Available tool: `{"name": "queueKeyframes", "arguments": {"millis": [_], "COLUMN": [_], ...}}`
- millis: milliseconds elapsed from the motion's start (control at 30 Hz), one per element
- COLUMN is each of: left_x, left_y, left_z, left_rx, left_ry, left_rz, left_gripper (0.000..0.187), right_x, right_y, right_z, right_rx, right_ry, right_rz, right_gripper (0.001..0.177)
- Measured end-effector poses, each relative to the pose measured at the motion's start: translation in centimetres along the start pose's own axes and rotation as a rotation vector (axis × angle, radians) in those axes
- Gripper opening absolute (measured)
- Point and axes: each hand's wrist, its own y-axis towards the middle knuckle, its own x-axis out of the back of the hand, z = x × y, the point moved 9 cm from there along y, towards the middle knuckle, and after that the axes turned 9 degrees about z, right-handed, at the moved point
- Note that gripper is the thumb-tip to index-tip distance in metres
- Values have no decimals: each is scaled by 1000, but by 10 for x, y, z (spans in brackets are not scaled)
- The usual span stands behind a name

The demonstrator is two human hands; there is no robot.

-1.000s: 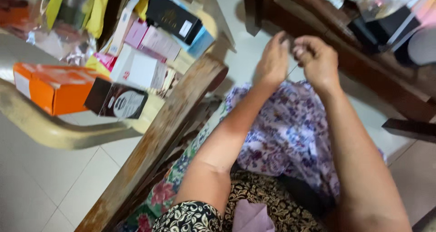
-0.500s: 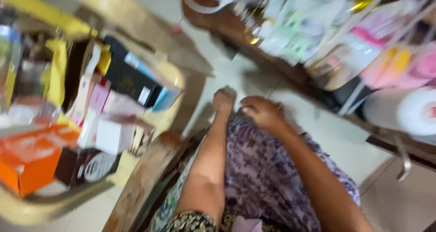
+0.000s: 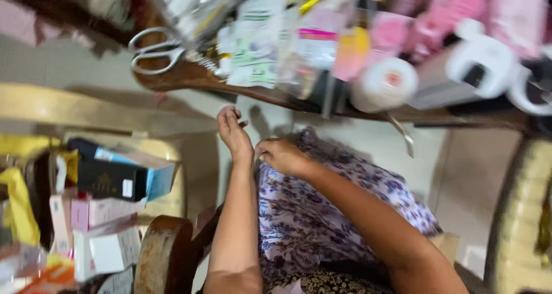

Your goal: The person opens yellow and black plastic mailer bags by hand, pulls out cosmetic product boxes, and sets them on a chair. They then cut open a cardboard box with scissors, flatten the cardboard, and open a face masks box, peeling at its plastic wrap before stacking the unpacked items on a chair.

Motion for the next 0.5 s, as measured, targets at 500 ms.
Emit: {"name": "queueKeyframes", "arguments": {"millis": [500], "left_x": [35], "left_y": [-114], "left_z": [-66], "left_rx": [135], "left_ry": [-316], "left_rz": [67], "left_gripper": [14], "right_x": [-52], "right_y": [-87], "right_z": [78], "right_rx": [-195], "right_ry": [-362], "right_rz": [197], "right_gripper": [37]}}
